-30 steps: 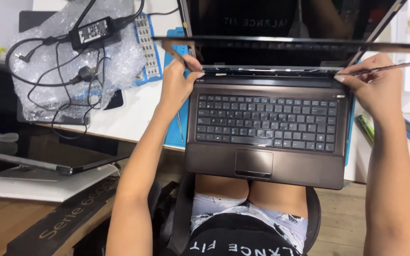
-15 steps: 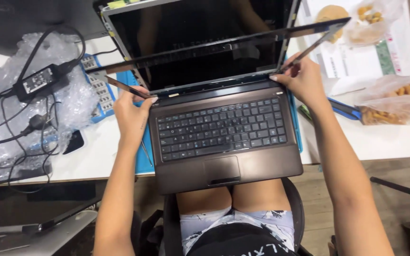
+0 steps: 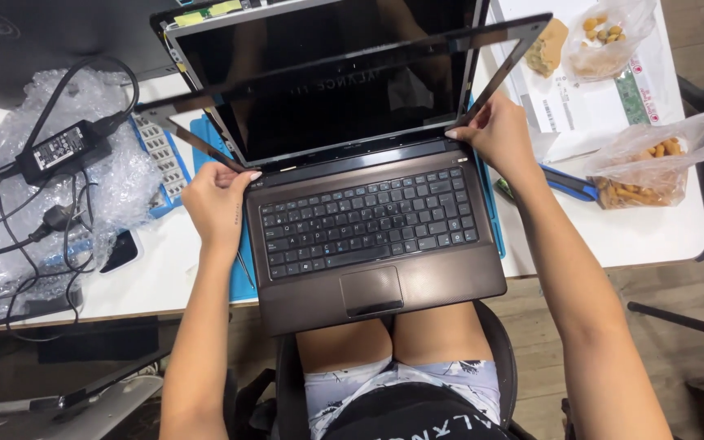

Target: Aligning and snapping a plastic bezel onto a laptop screen assembly during a repair.

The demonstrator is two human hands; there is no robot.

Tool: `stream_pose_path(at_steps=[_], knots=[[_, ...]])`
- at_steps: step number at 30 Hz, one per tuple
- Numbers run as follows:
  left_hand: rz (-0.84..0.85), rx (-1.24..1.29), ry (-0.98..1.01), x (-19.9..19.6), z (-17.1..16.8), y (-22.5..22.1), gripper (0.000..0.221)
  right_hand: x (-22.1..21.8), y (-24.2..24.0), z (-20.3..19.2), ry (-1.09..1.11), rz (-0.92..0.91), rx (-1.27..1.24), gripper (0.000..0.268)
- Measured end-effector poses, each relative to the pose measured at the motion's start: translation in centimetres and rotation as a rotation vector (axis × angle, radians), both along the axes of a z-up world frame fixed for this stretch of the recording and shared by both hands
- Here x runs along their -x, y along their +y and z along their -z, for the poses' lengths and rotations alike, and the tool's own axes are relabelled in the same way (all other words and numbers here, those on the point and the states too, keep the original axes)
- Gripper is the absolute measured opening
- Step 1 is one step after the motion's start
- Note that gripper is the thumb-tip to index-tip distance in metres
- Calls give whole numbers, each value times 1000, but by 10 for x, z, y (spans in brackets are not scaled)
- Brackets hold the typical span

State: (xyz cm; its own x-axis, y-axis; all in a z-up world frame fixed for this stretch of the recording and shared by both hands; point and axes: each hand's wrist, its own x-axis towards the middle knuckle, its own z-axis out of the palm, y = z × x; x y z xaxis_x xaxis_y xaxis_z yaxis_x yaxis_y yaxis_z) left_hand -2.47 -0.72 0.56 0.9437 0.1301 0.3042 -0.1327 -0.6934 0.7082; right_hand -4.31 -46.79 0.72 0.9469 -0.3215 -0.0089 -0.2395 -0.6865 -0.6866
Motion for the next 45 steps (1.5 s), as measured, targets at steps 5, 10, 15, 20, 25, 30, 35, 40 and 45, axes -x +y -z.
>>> stream_pose_path(at_steps=[5,10,15,20,25,30,35,40,45], knots=[[59,-32,123,-9,-13,7,31,-3,7,-10,42,-29,55,38],[115,-56,277,-27,-7,20,33,-6,8,-24,131,-110,100,38],[208,-93,492,-56,18,39,43,-14,-8,-5,276,-195,-100,46],[173,-55,665,-66,9,31,35,-28,-17,-2,345,-175,-251,41],[137,116,783,-72,5,31,50,-46,-26,10,403,-122,-460,32],[133,-44,804,-85,15,35,38,-58,-27,16,475,-128,-487,34],[136,-243,830,-93,-2,21,41,-61,-34,32,481,-123,-481,34],[134,-364,825,-86,-16,15,43,-65,-36,41,506,-137,-436,34],[146,-294,816,-82,-28,14,43,-59,-30,19,474,-122,-425,32]])
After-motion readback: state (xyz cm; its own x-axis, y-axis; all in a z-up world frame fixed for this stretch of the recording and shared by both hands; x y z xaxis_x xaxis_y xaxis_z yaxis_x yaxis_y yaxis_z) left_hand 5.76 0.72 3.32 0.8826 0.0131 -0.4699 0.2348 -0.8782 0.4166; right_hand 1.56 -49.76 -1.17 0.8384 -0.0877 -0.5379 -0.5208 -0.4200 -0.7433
